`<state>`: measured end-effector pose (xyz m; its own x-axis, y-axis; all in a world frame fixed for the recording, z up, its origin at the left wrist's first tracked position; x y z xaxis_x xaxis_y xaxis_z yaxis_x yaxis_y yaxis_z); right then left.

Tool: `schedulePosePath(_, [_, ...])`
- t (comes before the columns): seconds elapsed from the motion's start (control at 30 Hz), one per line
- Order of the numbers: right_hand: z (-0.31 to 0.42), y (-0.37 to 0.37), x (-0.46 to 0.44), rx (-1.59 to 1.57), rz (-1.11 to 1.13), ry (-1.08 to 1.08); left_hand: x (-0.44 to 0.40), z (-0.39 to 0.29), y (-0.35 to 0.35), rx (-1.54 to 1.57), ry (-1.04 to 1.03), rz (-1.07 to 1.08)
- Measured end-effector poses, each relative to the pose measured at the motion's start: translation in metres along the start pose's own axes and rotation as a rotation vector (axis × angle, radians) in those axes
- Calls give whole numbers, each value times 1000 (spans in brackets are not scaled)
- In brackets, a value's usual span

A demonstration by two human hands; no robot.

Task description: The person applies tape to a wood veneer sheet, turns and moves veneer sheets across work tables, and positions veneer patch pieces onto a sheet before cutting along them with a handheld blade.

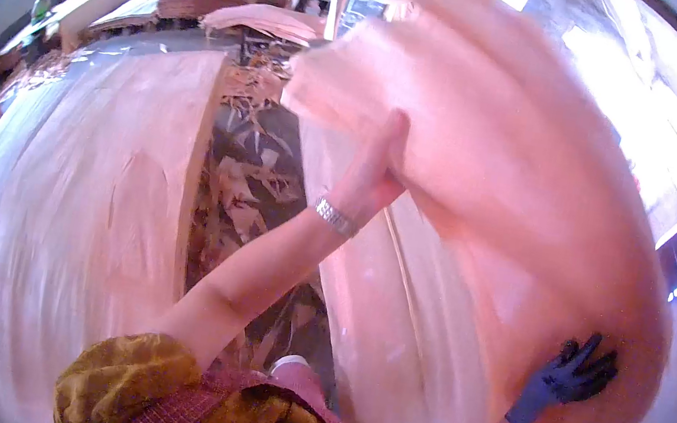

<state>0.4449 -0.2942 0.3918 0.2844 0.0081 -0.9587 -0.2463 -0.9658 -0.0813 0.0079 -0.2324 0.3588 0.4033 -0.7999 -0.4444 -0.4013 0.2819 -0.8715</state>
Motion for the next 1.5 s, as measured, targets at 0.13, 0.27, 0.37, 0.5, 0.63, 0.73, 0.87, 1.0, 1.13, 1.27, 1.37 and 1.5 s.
schedulePosePath(0.13, [97,-88,-9,-132,88,68,-58,-56,71,-49,41,-244])
schedulePosePath(0.27, [220,-222,89,-436,708,-158,-82,-132,155,-203,-157,-335])
schedulePosePath(0.37, [392,-331,202,59,730,550,-129,-219,208,-350,-234,-489])
schedulePosePath(0.5, [653,-352,27,-475,574,386,-146,-351,251,-513,-510,-493])
schedulePosePath(0.63, [913,-303,-158,-1007,496,255,-148,-509,312,-638,-790,-559])
schedulePosePath(0.73, [1083,-235,-271,-1425,439,180,-163,-624,329,-722,-1071,-651])
schedulePosePath(0.87, [1266,-142,-366,-1853,359,316,-232,-780,327,-930,-1407,-789])
schedulePosePath(1.0, [1348,-101,-344,-2012,110,544,-350,-887,297,-1107,-1440,-820])
schedulePosePath(1.13, [1428,-128,-259,-2184,155,558,-519,-914,317,-1525,-1407,-735])
schedulePosePath(1.27, [1546,-209,-201,-2093,810,1034,-681,-1087,461,-1554,-924,-414])
schedulePosePath(1.37, [1643,-279,-172,-2034,957,1032,-848,-1071,539,-1622,-894,-746])
schedulePosePath(1.5, [1741,-363,-191,-1975,1198,925,-1042,-1093,647,-1704,-904,-759])
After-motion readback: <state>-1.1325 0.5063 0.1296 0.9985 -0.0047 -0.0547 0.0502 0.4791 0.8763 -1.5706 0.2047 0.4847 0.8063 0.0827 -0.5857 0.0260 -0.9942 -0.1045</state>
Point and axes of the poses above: each hand's wrist, its own x-axis away from the middle knuckle, its own y-axis out of the back of the hand, z = x × y, the point moved 4 cm from there along -x, towards the middle knuckle, and after that the axes turned 9 degrees about -y, right-handed, at the moved point
